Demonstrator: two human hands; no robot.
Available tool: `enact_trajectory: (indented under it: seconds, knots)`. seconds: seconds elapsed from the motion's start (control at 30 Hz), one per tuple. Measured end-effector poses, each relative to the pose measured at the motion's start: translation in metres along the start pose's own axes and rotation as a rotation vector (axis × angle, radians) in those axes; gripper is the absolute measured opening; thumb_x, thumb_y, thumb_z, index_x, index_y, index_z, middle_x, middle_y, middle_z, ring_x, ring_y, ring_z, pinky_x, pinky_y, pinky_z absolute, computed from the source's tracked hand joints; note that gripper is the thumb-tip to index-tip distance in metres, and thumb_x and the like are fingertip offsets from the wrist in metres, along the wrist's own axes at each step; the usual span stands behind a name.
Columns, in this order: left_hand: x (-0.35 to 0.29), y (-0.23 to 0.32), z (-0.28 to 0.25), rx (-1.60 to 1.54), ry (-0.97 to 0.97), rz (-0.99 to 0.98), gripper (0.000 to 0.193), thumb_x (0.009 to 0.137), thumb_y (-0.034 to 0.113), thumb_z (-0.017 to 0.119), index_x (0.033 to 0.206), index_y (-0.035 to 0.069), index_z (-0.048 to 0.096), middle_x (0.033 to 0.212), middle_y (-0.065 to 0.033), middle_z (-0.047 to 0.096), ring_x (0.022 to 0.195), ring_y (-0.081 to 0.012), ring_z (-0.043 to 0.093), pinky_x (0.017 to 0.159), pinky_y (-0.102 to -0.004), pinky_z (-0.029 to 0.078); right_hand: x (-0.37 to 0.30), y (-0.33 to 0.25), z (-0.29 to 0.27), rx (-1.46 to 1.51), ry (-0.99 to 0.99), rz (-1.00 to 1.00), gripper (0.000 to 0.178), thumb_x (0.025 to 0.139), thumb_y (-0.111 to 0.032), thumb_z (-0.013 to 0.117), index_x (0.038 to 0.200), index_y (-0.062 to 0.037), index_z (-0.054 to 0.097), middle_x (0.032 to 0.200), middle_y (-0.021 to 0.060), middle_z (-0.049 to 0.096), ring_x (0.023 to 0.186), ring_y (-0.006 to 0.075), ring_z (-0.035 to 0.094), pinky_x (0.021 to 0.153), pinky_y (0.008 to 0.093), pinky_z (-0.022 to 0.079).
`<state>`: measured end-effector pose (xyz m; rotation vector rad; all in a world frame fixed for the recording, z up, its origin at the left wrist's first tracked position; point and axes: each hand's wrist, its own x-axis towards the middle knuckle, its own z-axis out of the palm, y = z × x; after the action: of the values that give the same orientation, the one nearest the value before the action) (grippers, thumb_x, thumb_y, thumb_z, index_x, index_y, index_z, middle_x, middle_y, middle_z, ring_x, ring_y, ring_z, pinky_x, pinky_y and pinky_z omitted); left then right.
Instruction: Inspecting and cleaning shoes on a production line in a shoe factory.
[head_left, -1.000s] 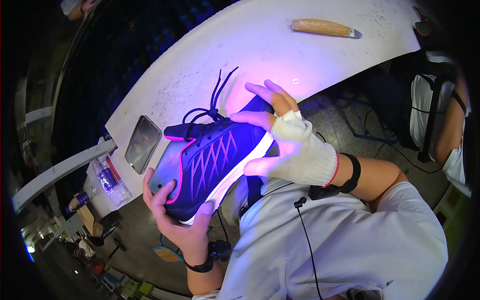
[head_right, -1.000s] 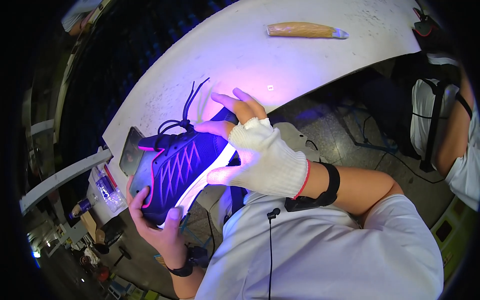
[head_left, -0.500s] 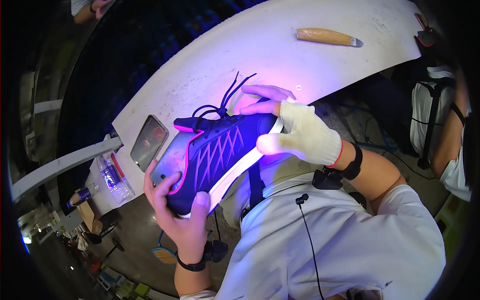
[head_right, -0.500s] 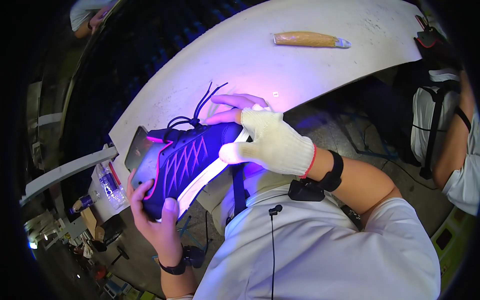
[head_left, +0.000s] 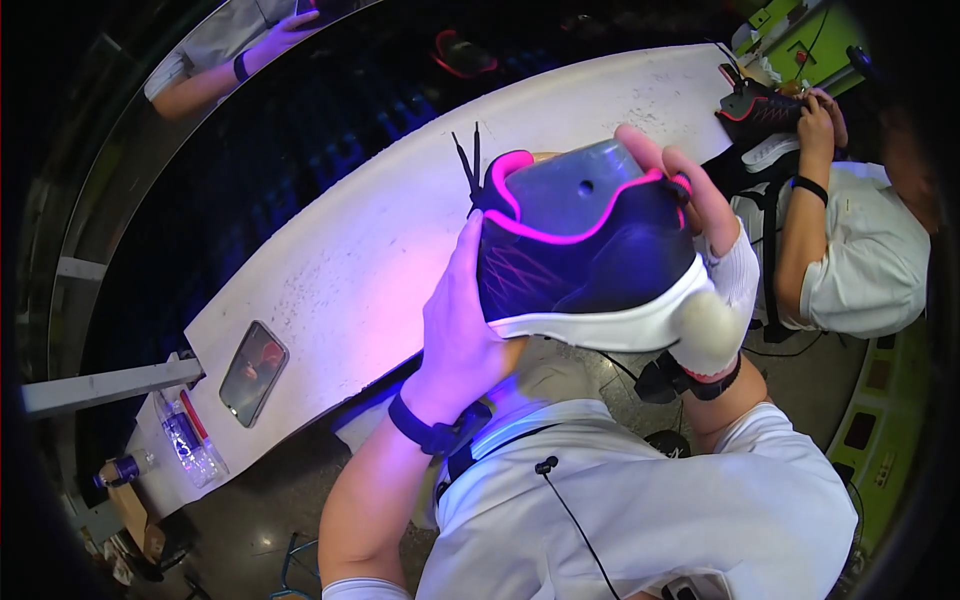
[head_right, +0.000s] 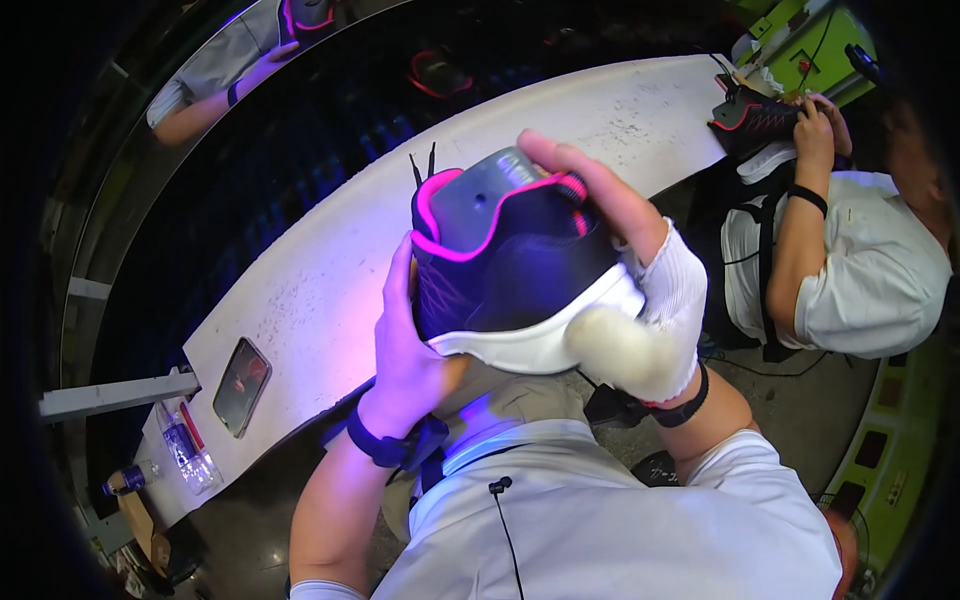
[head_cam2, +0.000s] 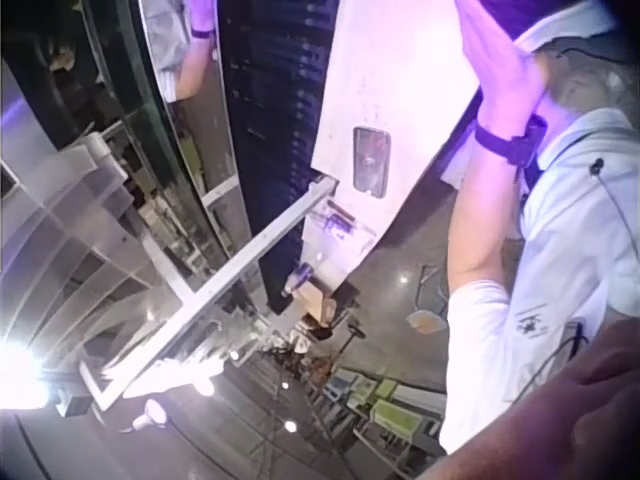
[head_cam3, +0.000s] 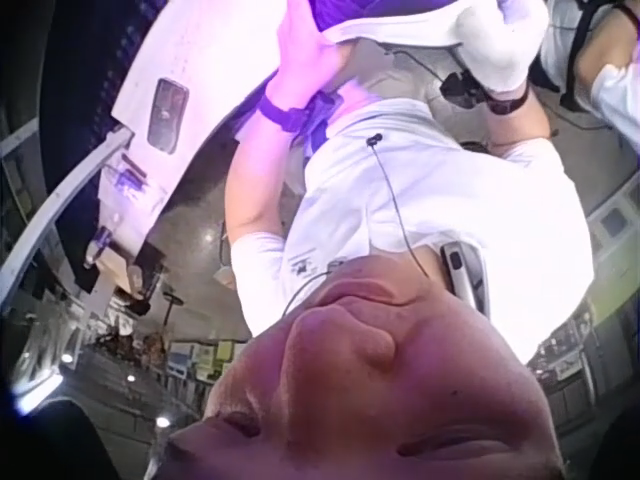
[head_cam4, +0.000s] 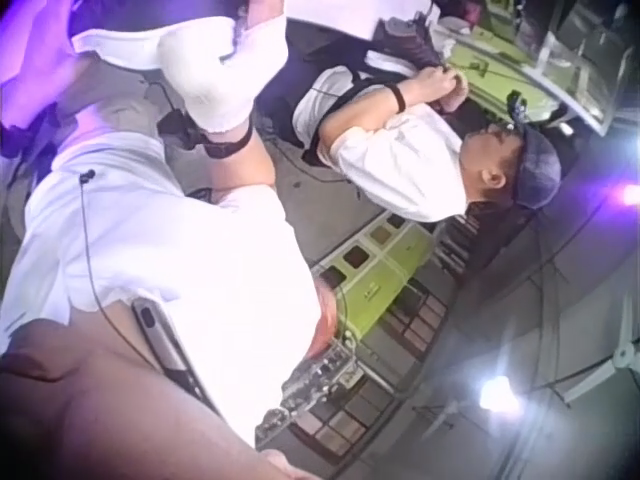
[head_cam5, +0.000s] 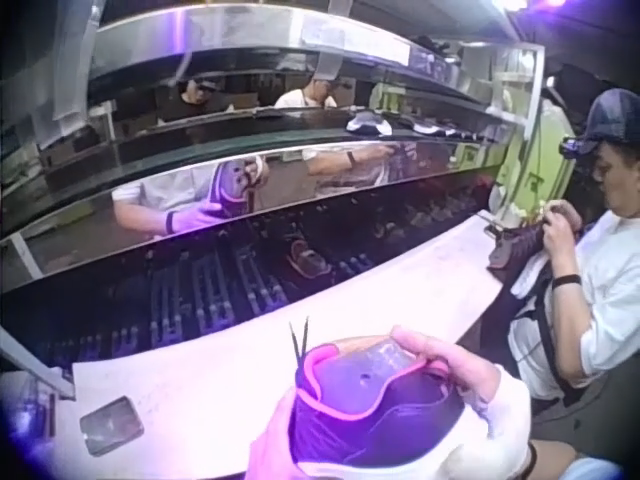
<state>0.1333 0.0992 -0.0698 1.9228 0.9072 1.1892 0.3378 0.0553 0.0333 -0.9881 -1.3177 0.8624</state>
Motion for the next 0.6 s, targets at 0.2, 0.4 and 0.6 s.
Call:
enact_trajectory:
  seconds: [0.2, 0.4, 0.6]
  knots:
    - [-0.016, 0.002, -0.082, 0.76, 0.001, 0.083, 0.087, 0.074, 0.006, 0.081, 0.152, -0.006, 0.046, 0.135, -0.0266, 0.063, 0.118, -0.0444, 0.066, 0.1, -0.0507, 0.052, 0.024, 0.077, 0.032, 0.176, -0.124, 0.272, 0.102, 0.082, -0.028, 0.081, 0.163, 0.007, 0.029, 0.161, 0.0282, 0.044, 0.15, 0.0336, 0.044, 0.125, 0.0409, 0.034]
    - [-0.04, -0.011, -0.099, 1.1, -0.076, -0.039, 0.095, 0.07, 0.013, 0.09, 0.154, -0.002, 0.047, 0.136, -0.0236, 0.064, 0.12, -0.0412, 0.065, 0.102, -0.0481, 0.049, 0.032, 0.114, 0.079, -0.504, -0.31, 0.289, 0.131, 0.061, -0.026, 0.098, 0.166, 0.0002, 0.025, 0.155, 0.0279, 0.045, 0.147, 0.037, 0.045, 0.124, 0.0426, 0.035]
    - [-0.035, -0.019, -0.092, 1.049, 0.016, 0.011, 0.087, 0.085, 0.042, 0.081, 0.151, -0.004, 0.049, 0.138, -0.025, 0.061, 0.119, -0.0408, 0.064, 0.1, -0.0499, 0.05, 0.033, 0.112, 0.083, -0.515, -0.313, 0.34, 0.122, 0.064, -0.026, 0.096, 0.164, -0.0035, 0.03, 0.15, 0.0249, 0.048, 0.144, 0.0361, 0.047, 0.123, 0.0424, 0.037]
